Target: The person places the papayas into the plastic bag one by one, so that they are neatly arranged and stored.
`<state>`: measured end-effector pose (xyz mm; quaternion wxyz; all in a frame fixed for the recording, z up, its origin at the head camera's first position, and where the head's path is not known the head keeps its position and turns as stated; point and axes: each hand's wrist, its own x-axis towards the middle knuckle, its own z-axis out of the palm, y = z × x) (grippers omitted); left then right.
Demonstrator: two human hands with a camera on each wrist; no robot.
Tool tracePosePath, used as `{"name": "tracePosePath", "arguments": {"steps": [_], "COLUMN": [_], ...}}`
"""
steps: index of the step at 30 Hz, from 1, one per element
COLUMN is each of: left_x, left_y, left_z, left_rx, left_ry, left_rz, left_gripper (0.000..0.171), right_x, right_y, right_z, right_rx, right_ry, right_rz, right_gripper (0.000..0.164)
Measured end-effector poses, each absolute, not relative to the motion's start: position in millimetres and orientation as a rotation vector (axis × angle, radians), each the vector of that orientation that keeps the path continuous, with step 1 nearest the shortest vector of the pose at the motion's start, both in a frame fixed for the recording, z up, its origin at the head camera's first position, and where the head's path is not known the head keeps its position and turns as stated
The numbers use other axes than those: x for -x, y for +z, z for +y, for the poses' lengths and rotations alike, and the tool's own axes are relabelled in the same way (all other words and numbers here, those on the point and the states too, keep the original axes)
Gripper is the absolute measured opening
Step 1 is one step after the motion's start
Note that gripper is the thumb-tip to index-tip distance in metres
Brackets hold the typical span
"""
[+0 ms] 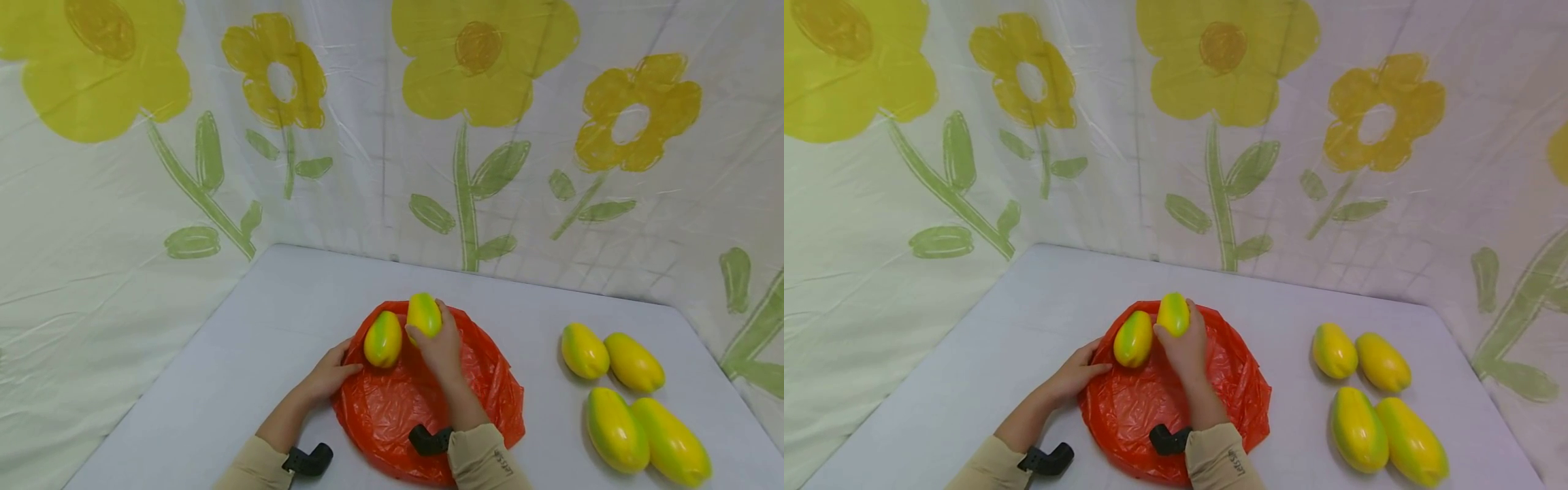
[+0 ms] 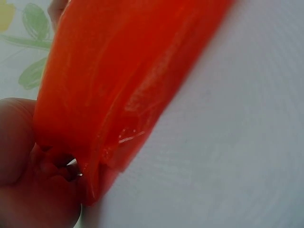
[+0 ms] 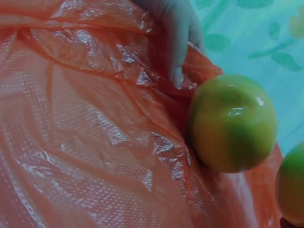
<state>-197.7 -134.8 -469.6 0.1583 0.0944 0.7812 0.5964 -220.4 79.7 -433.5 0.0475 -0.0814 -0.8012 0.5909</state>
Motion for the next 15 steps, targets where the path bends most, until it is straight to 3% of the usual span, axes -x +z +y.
{"name": "tracePosePath", "arguments": {"steps": [6,15], "left_x": [197,196], "left_y": [-468,-466], "left_z": [-135,-134], "left_rx": [-0.268,-0.266], "left_ry": [1.716,1.729], "left_rz": [2.209,2.191], "left_gripper": [0.051,0.052], "right_x": [218,218], "right_y": [-440,-450], "right_z": [76,74], "right_rx": [0.188,0.216], "right_ry": [1.839,1.849], "right_rz": [-2.412,-2.425], "right_gripper": [0.073,0.08]}}
